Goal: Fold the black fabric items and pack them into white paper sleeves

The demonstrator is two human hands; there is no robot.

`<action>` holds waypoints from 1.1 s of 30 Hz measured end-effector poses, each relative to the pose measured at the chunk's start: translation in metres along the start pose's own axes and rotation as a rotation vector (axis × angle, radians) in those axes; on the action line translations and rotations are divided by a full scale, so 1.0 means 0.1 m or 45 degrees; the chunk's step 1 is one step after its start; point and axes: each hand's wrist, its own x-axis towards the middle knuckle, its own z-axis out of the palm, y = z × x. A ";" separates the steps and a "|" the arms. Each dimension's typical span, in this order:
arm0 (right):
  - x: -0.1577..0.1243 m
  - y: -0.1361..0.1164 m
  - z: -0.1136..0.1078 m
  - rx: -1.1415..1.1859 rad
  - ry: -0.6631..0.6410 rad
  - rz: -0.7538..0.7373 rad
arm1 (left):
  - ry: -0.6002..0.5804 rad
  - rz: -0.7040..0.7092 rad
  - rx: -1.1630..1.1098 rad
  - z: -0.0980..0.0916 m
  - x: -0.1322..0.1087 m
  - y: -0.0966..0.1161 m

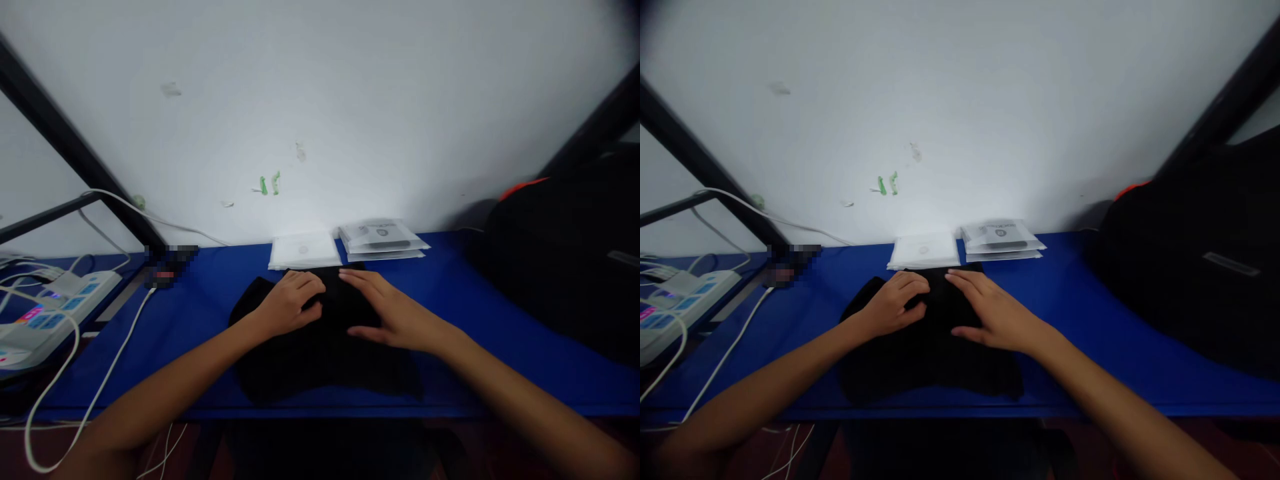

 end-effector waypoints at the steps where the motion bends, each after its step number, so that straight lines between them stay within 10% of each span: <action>1: 0.09 0.00 0.02 -0.006 -0.002 -0.019 | 0.049 -0.014 -0.062 0.00 0.01 0.00; 8: 0.49 0.14 0.09 -0.105 -0.003 -0.164 | -0.046 -0.174 -0.479 -0.06 0.19 -0.38; 17: 0.39 0.10 0.30 -0.322 -0.236 -0.099 | -0.332 -0.299 0.113 0.07 0.26 -1.27; 23: 0.30 0.16 0.27 -0.345 -0.274 -0.118 | -0.282 -0.213 0.253 -0.04 0.24 -0.98; 33: 0.32 -0.07 0.25 -0.405 0.228 -0.630 | -0.181 -0.156 0.105 -0.17 -0.02 -0.10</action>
